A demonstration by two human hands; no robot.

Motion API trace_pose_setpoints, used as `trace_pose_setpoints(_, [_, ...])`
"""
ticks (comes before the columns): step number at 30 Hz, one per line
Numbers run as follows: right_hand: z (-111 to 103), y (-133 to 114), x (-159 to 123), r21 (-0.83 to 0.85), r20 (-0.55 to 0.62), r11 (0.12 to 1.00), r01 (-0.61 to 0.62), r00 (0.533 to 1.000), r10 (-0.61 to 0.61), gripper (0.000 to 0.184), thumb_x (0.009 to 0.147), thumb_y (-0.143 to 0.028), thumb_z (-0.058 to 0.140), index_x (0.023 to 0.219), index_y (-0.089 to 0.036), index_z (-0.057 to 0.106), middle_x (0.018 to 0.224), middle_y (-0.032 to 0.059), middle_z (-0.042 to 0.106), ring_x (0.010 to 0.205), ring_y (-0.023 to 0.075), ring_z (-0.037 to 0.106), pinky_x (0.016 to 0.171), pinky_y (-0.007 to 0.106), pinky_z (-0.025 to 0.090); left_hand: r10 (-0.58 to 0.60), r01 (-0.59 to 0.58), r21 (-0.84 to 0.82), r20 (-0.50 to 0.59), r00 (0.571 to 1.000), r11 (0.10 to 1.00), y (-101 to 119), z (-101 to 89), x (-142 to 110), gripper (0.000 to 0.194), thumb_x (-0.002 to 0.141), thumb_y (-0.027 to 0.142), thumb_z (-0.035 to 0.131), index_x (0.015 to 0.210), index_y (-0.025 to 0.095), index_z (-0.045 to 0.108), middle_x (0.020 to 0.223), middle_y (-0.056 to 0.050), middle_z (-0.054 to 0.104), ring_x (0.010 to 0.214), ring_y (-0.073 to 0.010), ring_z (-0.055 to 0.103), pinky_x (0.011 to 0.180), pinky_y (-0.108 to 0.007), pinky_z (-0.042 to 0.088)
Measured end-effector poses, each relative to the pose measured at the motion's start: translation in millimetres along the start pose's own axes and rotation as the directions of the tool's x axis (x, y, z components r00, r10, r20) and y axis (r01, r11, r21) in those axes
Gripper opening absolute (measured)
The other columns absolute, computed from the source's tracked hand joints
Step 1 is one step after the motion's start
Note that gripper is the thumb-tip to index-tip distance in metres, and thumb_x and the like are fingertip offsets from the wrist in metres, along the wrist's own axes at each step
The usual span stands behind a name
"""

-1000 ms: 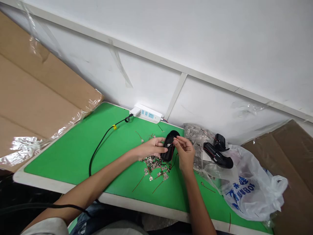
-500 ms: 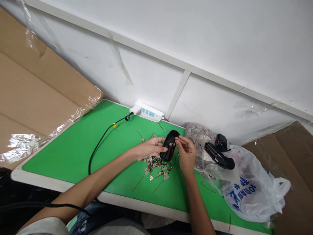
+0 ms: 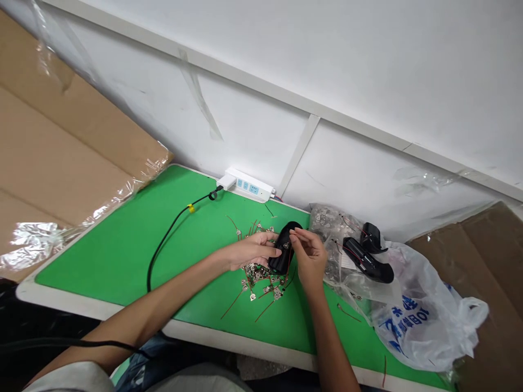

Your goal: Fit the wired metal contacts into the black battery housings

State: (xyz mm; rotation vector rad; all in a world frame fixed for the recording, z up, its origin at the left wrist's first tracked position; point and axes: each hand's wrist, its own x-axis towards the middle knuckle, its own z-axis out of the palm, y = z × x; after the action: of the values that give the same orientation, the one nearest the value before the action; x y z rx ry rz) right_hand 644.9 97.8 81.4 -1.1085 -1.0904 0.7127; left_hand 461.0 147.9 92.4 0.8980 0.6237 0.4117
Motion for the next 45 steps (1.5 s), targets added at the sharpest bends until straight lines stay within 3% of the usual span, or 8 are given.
trace_pose_setpoints(11, [1.1,2.3,-3.7,-0.139,0.04,0.987,0.081,0.996,-0.076,0.019,0.091,-0.032,0.076,0.108,-0.022,0.077,0.106,0.0085,0.08,0.1,0.0235,0.076,0.091,0.041,0.062,-0.027,0.026,-0.027,-0.016,1.0,0.999,-5.0,-1.9,-0.3,0.059,0.077,0.037,0.089,0.127,0.019,0.065,0.108,-0.008,0.075,0.088,-0.016,0.074,0.075,-0.024,0.059])
trace_pose_setpoints(18, [2.4,2.4,-4.0,-0.148,0.059,0.986,0.08,0.996,-0.072,0.019,0.091,-0.032,0.076,0.108,-0.022,0.077,0.107,0.0082,0.08,0.1,0.0229,0.076,0.092,0.041,0.061,-0.069,0.052,-0.118,-0.148,0.987,0.992,-8.3,-1.3,2.3,0.064,0.071,0.049,0.092,0.118,0.017,0.062,0.092,-0.006,0.075,0.072,-0.0163,0.073,0.063,-0.025,0.059])
trace_pose_setpoints(26, [2.3,2.2,-5.7,-0.183,0.164,0.981,0.07,0.986,-0.04,0.028,0.093,-0.029,0.073,0.12,-0.023,0.073,0.11,0.0088,0.078,0.101,0.0226,0.076,0.09,0.04,0.061,-0.034,0.021,-0.068,-0.194,0.981,0.997,-11.9,2.3,2.2,0.069,0.072,0.053,0.09,0.124,0.019,0.06,0.098,-0.004,0.074,0.074,-0.0127,0.072,0.062,-0.021,0.057])
trace_pose_setpoints(34, [-2.0,-4.3,-1.2,-0.368,0.314,0.915,0.165,0.948,-0.044,0.022,0.094,-0.027,0.069,0.115,-0.026,0.075,0.103,0.0048,0.079,0.094,0.0226,0.075,0.087,0.039,0.058,0.017,-0.033,-0.049,-0.292,0.956,0.998,-4.8,-0.9,-2.9,0.067,0.072,0.054,0.087,0.122,0.018,0.06,0.097,-0.005,0.075,0.074,-0.014,0.072,0.064,-0.023,0.057])
trace_pose_setpoints(40, [0.0,1.4,-4.8,-0.335,0.248,0.937,0.1,0.969,-0.015,0.023,0.095,-0.03,0.069,0.117,-0.025,0.071,0.105,0.0054,0.079,0.096,0.0227,0.076,0.089,0.039,0.058,0.029,-0.027,0.014,-0.282,0.959,1.0,-2.5,-1.3,-5.2,0.06,0.076,0.046,0.083,0.124,0.019,0.061,0.089,-0.003,0.073,0.067,-0.0131,0.069,0.061,-0.023,0.054])
trace_pose_setpoints(45, [0.5,0.1,-4.4,-0.341,0.269,0.935,0.096,0.963,-0.001,0.021,0.095,-0.03,0.067,0.115,-0.024,0.071,0.104,0.0056,0.078,0.095,0.0223,0.076,0.087,0.037,0.058,0.025,-0.019,0.024,-0.308,0.951,1.0,-5.8,-1.5,-5.6,0.069,0.077,0.039,0.08,0.138,0.018,0.054,0.08,0.001,0.068,0.063,-0.0117,0.064,0.06,-0.023,0.052])
